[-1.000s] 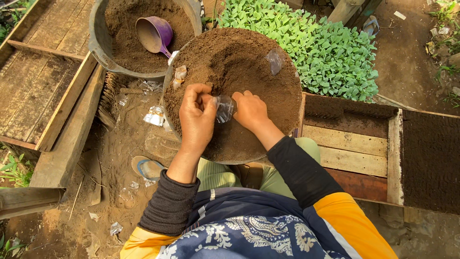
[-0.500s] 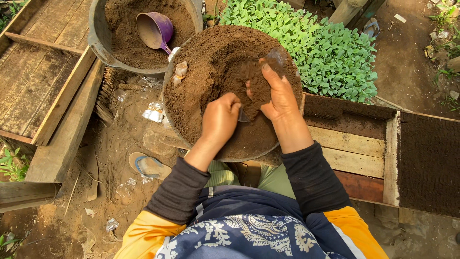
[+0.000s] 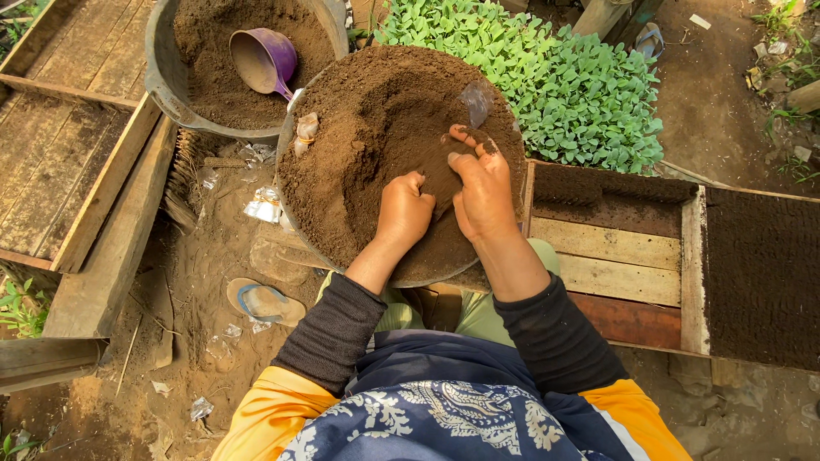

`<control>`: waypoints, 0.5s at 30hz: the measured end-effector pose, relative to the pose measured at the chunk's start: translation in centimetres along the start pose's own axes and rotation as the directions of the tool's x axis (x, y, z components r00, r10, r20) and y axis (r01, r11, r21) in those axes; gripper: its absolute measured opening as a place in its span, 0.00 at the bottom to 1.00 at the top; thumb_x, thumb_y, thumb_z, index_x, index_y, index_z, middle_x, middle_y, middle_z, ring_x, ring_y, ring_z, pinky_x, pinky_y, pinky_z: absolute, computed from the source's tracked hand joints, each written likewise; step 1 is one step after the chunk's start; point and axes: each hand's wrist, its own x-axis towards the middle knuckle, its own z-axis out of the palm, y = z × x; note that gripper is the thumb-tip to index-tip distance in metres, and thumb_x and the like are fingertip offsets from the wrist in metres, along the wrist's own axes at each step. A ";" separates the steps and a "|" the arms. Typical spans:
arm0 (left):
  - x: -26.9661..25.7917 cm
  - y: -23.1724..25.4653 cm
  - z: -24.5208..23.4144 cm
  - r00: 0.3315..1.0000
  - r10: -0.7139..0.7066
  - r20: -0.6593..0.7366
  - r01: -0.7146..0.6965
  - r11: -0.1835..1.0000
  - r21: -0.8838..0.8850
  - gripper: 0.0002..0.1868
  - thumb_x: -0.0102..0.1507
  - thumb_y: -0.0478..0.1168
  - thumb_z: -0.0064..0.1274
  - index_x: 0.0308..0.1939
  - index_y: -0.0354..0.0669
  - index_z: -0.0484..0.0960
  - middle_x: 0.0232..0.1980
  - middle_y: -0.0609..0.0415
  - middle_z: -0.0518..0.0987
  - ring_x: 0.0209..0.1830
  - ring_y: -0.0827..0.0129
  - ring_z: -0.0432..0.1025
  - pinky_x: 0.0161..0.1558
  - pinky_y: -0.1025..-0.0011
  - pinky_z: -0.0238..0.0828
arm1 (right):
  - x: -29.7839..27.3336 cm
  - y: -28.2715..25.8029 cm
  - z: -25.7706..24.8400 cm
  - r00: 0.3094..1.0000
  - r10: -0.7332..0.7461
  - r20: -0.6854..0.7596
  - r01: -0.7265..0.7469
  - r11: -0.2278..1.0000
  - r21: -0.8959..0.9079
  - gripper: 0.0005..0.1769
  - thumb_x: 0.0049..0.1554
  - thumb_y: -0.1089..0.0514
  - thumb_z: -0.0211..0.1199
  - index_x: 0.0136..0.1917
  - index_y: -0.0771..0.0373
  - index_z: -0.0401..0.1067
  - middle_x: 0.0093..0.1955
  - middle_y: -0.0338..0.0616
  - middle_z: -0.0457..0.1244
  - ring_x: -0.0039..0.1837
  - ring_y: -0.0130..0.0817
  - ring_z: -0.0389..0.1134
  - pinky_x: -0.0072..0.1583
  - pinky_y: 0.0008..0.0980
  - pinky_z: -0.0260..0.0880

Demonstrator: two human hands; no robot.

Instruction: The person scoops soil from a large basin into small plastic packets and places them into a wooden tray. The person repeats this process multiple times, filling several packets with soil.

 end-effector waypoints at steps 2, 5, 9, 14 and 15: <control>-0.2 0.3 -0.1 1.000 -0.029 0.007 0.029 0.999 -0.031 0.17 0.54 0.26 0.45 0.46 0.21 0.75 0.43 0.26 0.75 0.54 0.37 0.65 0.52 0.45 0.63 | -1.6 -1.8 0.6 0.995 -0.056 0.081 0.067 0.989 -0.135 0.19 0.51 0.68 0.52 0.57 0.70 0.65 0.50 0.57 0.62 0.56 0.45 0.63 0.58 0.48 0.66; 0.0 0.1 0.1 1.000 -0.015 0.015 0.017 0.994 -0.108 0.14 0.55 0.25 0.43 0.43 0.18 0.74 0.35 0.25 0.75 0.48 0.36 0.69 0.48 0.46 0.66 | -2.9 -2.2 -0.8 0.985 -0.105 0.134 0.166 0.769 -0.618 0.14 0.53 0.69 0.48 0.53 0.67 0.68 0.47 0.51 0.63 0.42 0.33 0.62 0.49 0.32 0.64; -0.4 1.7 -0.9 0.993 0.113 -0.012 -0.114 0.992 -0.050 0.15 0.57 0.27 0.42 0.46 0.31 0.78 0.40 0.34 0.78 0.47 0.46 0.70 0.44 0.51 0.70 | -2.9 0.1 -4.1 0.880 -0.033 0.474 0.474 0.013 -0.880 0.10 0.52 0.60 0.56 0.47 0.51 0.74 0.42 0.34 0.64 0.51 0.34 0.63 0.56 0.39 0.61; -2.3 6.1 -3.2 0.973 0.227 0.035 -0.228 0.944 0.236 0.14 0.56 0.28 0.48 0.46 0.39 0.79 0.37 0.42 0.80 0.40 0.49 0.74 0.38 0.59 0.74 | -1.9 0.7 -4.7 0.855 0.029 0.517 0.515 0.056 -0.855 0.04 0.52 0.55 0.58 0.42 0.50 0.73 0.37 0.37 0.66 0.46 0.37 0.67 0.48 0.36 0.67; -2.4 6.8 -3.3 0.981 0.182 -0.063 -0.171 0.973 0.154 0.12 0.61 0.31 0.44 0.47 0.36 0.77 0.39 0.41 0.80 0.41 0.52 0.75 0.40 0.60 0.74 | -1.9 0.4 -4.3 0.866 -0.019 0.500 0.494 0.190 -0.848 0.05 0.52 0.58 0.58 0.42 0.53 0.73 0.37 0.39 0.66 0.46 0.39 0.67 0.48 0.35 0.67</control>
